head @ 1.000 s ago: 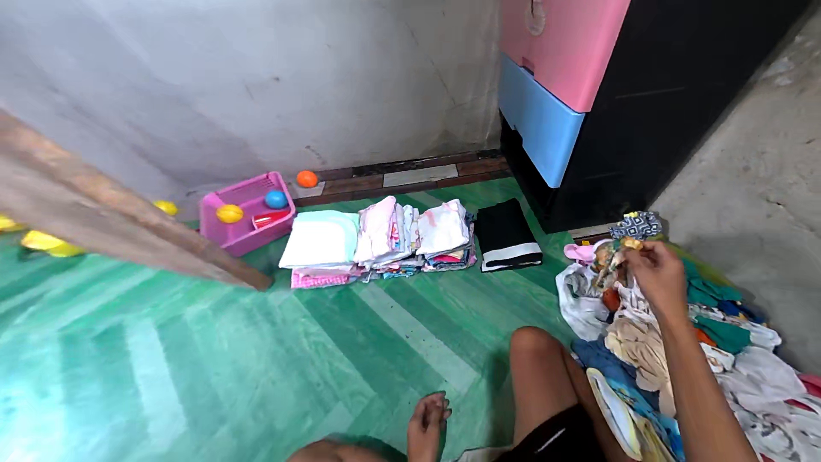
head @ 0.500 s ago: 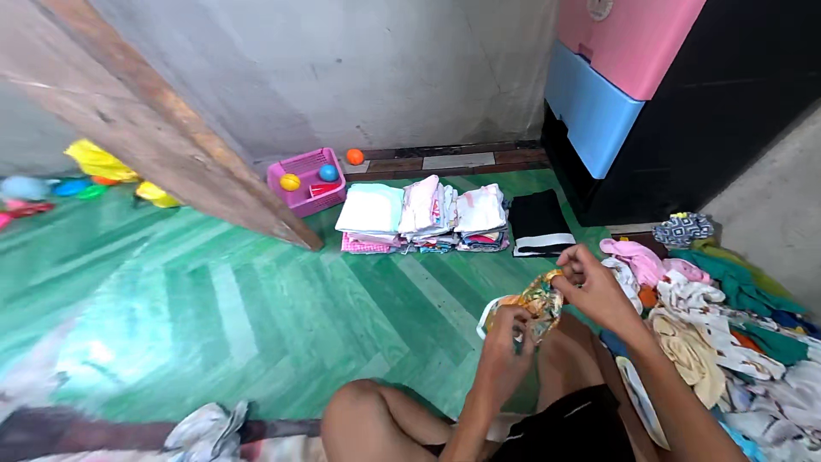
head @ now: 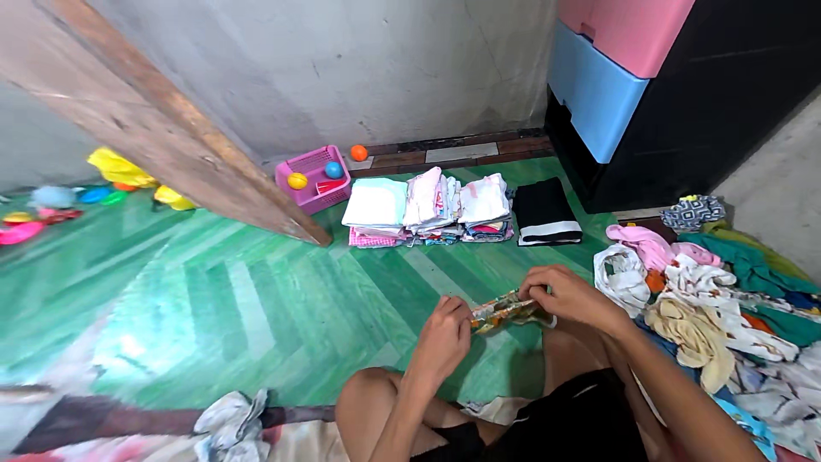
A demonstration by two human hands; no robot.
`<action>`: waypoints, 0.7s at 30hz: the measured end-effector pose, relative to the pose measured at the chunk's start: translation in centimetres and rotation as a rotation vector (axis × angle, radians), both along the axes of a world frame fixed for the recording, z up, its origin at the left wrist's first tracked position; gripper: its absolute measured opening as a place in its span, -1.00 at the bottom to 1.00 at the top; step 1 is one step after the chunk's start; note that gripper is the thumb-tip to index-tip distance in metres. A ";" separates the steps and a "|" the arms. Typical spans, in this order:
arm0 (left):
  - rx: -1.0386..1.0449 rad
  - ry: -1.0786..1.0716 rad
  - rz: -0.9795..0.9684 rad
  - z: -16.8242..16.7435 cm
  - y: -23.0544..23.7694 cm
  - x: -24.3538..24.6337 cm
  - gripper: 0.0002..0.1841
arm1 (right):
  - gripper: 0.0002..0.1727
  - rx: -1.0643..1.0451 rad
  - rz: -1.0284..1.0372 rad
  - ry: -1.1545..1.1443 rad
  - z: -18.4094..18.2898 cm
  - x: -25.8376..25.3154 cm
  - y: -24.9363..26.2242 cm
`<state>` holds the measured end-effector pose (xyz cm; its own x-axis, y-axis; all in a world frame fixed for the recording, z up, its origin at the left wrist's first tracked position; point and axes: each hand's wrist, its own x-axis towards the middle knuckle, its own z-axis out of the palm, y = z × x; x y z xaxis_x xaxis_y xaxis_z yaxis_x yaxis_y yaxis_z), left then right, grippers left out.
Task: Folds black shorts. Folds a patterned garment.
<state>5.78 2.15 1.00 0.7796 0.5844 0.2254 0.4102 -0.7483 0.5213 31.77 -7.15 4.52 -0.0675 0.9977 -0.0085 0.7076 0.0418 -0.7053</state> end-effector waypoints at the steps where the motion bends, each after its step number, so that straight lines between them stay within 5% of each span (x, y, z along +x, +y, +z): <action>1: -0.023 -0.005 -0.004 0.0 0.2 -0.3 -0.72 | -0.64 -0.002 -0.011 -0.009 0.1 0.0 -0.1; 8: -0.274 -0.184 -0.011 0.2 0.0 -0.1 -0.77 | -0.57 -0.058 0.044 -0.105 -0.2 0.1 -0.5; 13: -0.355 -0.286 -0.203 0.5 -0.7 1.0 -0.73 | -0.31 -0.006 0.192 0.210 -3.7 -1.7 0.5; 16: -0.395 -0.269 -0.194 0.8 -0.3 0.7 -0.55 | -0.62 -0.056 0.278 0.368 -4.6 -2.1 1.4; 19: -0.647 -0.029 -0.160 0.2 0.4 -1.7 -0.40 | -0.74 -0.077 0.239 0.460 -3.7 -0.9 1.5; 21: -0.802 0.162 -0.260 -0.6 0.9 -3.7 -0.55 | -0.78 -0.079 0.245 0.516 -3.2 0.0 1.4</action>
<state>2.08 3.06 0.35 0.8975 0.3182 -0.3052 0.3921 -0.2593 0.8827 31.81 -5.76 1.35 -0.3114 0.9502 0.0132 0.2471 0.0944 -0.9644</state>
